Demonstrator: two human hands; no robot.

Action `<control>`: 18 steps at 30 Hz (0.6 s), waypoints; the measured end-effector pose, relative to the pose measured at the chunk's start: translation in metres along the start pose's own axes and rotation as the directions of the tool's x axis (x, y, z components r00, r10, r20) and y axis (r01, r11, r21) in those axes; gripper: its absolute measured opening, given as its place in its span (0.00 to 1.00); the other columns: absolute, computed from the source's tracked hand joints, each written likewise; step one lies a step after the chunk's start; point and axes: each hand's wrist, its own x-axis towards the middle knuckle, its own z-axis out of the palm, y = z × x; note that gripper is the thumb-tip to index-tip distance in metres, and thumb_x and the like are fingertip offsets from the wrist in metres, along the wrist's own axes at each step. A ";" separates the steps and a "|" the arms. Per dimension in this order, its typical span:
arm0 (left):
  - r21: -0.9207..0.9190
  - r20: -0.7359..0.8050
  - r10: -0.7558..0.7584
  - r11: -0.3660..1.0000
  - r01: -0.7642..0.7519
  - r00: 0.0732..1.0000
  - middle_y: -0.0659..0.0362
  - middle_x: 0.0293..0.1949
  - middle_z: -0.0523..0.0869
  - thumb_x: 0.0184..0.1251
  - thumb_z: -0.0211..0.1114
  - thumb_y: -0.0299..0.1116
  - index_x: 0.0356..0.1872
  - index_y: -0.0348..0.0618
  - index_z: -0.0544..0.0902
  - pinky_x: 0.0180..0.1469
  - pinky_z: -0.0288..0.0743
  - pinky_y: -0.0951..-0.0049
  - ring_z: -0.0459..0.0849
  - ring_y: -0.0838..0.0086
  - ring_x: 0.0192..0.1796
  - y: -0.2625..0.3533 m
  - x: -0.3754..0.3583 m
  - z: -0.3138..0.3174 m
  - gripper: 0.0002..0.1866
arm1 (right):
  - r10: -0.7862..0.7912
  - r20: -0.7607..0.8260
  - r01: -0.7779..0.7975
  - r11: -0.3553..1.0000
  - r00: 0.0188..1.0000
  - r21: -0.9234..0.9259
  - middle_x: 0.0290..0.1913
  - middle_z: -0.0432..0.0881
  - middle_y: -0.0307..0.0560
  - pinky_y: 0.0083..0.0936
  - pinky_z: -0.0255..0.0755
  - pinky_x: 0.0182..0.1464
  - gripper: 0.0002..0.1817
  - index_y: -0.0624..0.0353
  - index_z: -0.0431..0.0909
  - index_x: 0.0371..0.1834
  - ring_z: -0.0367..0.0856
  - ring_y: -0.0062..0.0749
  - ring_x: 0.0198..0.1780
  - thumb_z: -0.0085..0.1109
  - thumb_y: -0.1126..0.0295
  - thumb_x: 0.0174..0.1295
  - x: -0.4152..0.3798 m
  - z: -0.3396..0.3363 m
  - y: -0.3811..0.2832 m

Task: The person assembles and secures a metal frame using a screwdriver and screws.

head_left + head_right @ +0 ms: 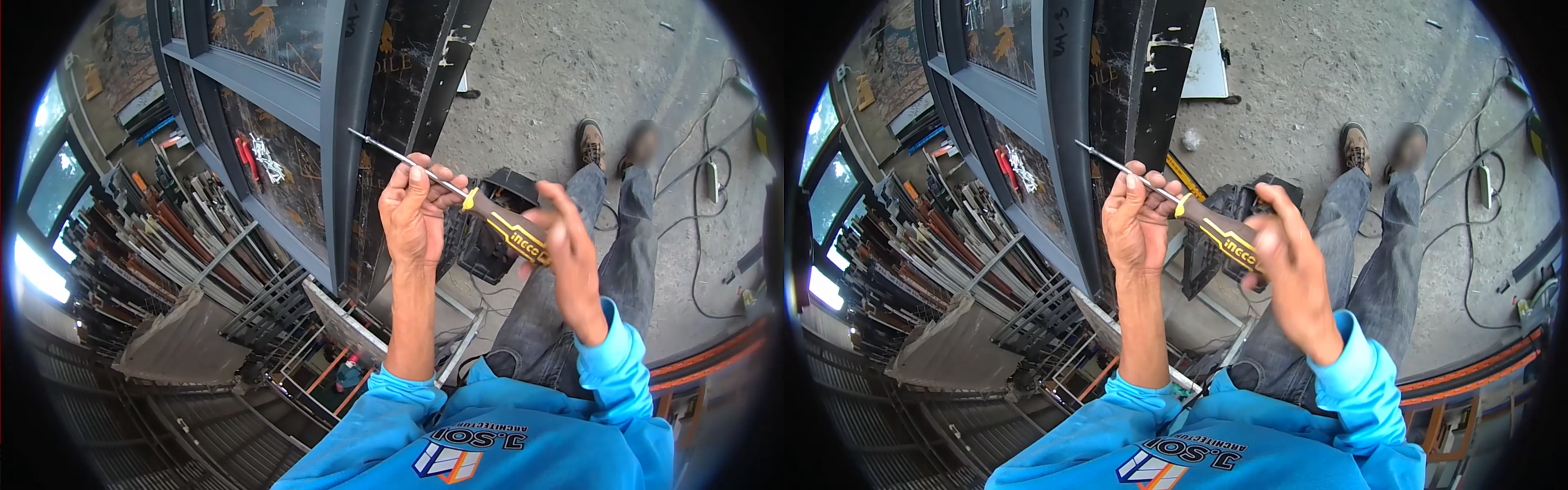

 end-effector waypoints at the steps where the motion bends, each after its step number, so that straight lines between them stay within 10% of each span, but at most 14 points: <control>1: -0.001 0.001 0.002 1.000 -0.002 1.000 0.53 0.34 0.83 0.70 0.57 0.34 0.46 0.39 0.75 0.43 0.83 0.63 0.86 0.63 0.39 -0.001 0.001 0.001 0.11 | -0.003 0.001 0.003 1.000 1.000 -0.001 0.42 0.78 0.54 0.19 0.73 0.26 0.24 0.60 0.66 0.62 0.81 0.30 0.35 0.46 0.56 0.70 0.002 -0.001 0.003; 8: 0.015 -0.184 0.115 0.993 -0.114 0.976 0.57 0.26 0.80 0.67 0.63 0.36 0.37 0.39 0.74 0.30 0.77 0.75 0.79 0.74 0.26 -0.006 -0.006 0.003 0.11 | 0.400 0.707 -0.789 0.488 0.583 0.374 0.42 0.79 0.59 0.21 0.75 0.23 0.25 0.59 0.62 0.66 0.81 0.35 0.28 0.47 0.59 0.70 0.010 -0.028 0.011; 11: 0.144 -0.233 0.161 0.981 -0.130 0.959 0.59 0.26 0.79 0.67 0.62 0.38 0.37 0.40 0.76 0.31 0.75 0.75 0.79 0.73 0.27 -0.007 -0.002 0.013 0.11 | 0.370 0.261 -0.414 0.900 0.892 0.137 0.42 0.79 0.58 0.22 0.76 0.24 0.23 0.58 0.62 0.67 0.80 0.35 0.26 0.46 0.62 0.71 -0.002 -0.012 -0.012; 12: 0.163 -0.241 0.182 0.976 -0.145 0.953 0.59 0.26 0.80 0.68 0.61 0.38 0.37 0.40 0.76 0.31 0.75 0.75 0.79 0.73 0.27 -0.008 -0.002 0.017 0.11 | 0.029 0.110 -0.009 0.983 0.993 -0.185 0.45 0.77 0.55 0.24 0.76 0.31 0.23 0.57 0.63 0.66 0.80 0.33 0.34 0.49 0.66 0.69 -0.007 -0.003 -0.005; 18: 0.138 -0.241 0.165 0.981 -0.134 0.957 0.54 0.31 0.83 0.69 0.59 0.37 0.41 0.39 0.77 0.38 0.80 0.69 0.83 0.69 0.32 -0.007 0.001 0.016 0.11 | -0.048 0.136 0.081 0.965 0.990 -0.251 0.39 0.77 0.51 0.23 0.71 0.25 0.23 0.58 0.66 0.64 0.77 0.26 0.26 0.53 0.65 0.67 0.001 -0.001 0.009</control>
